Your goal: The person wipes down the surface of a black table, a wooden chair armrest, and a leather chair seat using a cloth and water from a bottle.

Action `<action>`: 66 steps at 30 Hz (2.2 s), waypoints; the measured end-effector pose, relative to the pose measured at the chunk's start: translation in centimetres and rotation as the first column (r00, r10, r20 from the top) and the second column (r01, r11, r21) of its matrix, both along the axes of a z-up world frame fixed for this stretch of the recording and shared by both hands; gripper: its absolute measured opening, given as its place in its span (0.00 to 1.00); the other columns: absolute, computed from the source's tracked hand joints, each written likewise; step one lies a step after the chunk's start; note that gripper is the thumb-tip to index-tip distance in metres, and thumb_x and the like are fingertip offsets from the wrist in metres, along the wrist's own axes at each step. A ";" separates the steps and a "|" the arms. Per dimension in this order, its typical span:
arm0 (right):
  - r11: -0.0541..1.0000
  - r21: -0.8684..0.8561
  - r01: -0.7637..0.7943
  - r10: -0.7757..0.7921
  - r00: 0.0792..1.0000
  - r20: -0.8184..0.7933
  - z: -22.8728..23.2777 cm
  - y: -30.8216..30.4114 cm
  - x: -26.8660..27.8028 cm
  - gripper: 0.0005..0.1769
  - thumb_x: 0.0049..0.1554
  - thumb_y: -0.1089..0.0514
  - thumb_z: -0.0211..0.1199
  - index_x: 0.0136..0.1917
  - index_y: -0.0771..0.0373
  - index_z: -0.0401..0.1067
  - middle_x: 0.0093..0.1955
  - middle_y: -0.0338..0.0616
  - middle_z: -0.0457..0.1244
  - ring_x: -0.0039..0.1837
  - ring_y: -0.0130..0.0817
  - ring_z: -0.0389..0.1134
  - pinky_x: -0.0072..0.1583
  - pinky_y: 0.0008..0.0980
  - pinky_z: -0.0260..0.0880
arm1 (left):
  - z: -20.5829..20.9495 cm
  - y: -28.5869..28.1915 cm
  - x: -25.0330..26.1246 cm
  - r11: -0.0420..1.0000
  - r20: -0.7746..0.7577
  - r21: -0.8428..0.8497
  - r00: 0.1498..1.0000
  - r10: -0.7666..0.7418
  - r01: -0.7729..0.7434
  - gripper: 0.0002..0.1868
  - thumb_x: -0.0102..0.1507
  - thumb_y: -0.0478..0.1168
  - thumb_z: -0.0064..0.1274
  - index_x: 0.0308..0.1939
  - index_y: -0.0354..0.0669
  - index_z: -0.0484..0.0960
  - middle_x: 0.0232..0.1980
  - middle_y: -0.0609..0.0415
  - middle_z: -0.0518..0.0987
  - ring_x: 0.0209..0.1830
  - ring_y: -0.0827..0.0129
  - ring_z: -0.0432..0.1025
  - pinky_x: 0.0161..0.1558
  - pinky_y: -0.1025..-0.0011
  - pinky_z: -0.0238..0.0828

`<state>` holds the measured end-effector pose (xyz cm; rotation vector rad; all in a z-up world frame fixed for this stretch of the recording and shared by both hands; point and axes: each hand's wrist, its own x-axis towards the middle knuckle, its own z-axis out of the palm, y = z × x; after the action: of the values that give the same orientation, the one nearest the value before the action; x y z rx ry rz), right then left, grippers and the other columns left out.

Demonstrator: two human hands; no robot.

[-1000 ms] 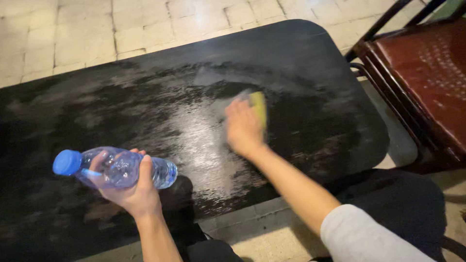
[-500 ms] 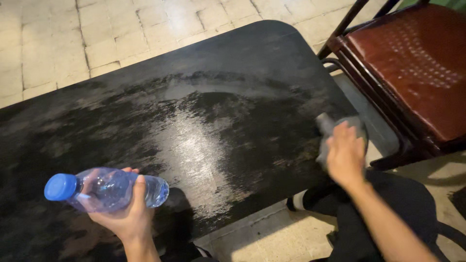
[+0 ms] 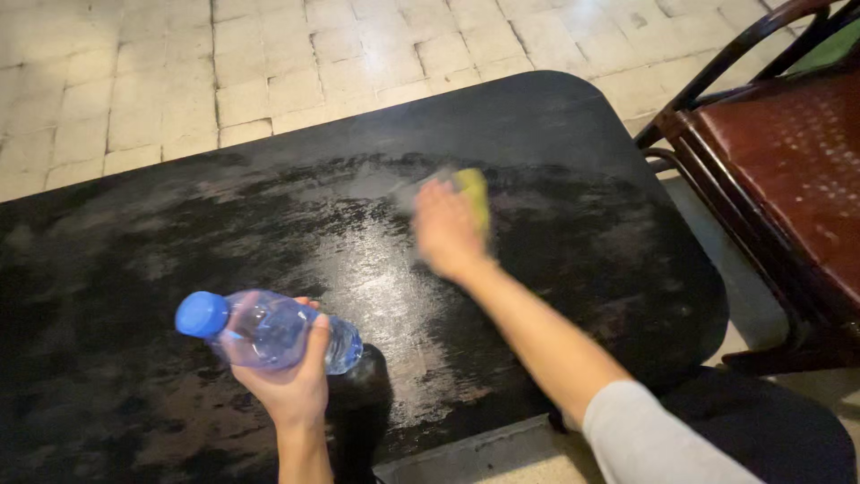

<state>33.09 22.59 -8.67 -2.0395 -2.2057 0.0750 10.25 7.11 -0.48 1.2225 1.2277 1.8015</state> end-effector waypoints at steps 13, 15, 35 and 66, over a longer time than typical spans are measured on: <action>0.941 0.156 -0.299 0.334 0.891 -0.308 0.3 -24.0 6.4 0.33 0.53 0.64 0.53 0.73 0.63 0.65 0.79 0.47 0.56 0.81 0.45 0.51 0.77 0.49 0.47 | -0.2 0.1 -1.4 0.998 -0.042 -0.037 0.998 0.054 -0.056 0.36 0.58 0.25 0.63 0.67 0.38 0.64 0.51 0.47 0.79 0.52 0.64 0.78 0.58 0.64 0.78; 0.963 0.261 -0.068 0.145 0.947 -0.287 -0.4 -24.8 10.4 0.28 0.55 0.66 0.52 0.69 0.61 0.70 0.74 0.47 0.62 0.78 0.45 0.58 0.76 0.47 0.53 | -0.3 0.3 -1.2 0.999 -0.042 -0.012 0.998 0.043 -0.043 0.35 0.57 0.24 0.63 0.66 0.37 0.65 0.52 0.47 0.78 0.52 0.63 0.78 0.59 0.64 0.78; 0.828 0.347 -0.441 0.545 0.779 -0.310 -4.6 6.0 -9.5 0.20 0.56 0.64 0.53 0.62 0.61 0.71 0.60 0.53 0.65 0.61 0.52 0.65 0.64 0.49 0.63 | 0.8 0.2 -1.5 0.994 -0.017 -0.085 0.997 0.070 -0.072 0.32 0.55 0.28 0.66 0.60 0.37 0.68 0.48 0.51 0.81 0.48 0.68 0.79 0.54 0.68 0.79; 0.873 0.485 -0.053 0.280 0.870 -0.407 12.0 -20.9 12.6 0.25 0.58 0.43 0.62 0.63 0.58 0.71 0.62 0.47 0.66 0.64 0.48 0.64 0.65 0.44 0.62 | 10.0 -2.4 13.8 0.894 -0.893 -0.370 0.168 -0.417 0.252 0.38 0.46 0.35 0.64 0.61 0.47 0.71 0.50 0.42 0.80 0.46 0.41 0.75 0.45 0.51 0.71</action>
<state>45.74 1.64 3.34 -1.3876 -1.8651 0.0469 24.05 4.66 9.53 2.4531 1.4186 0.3995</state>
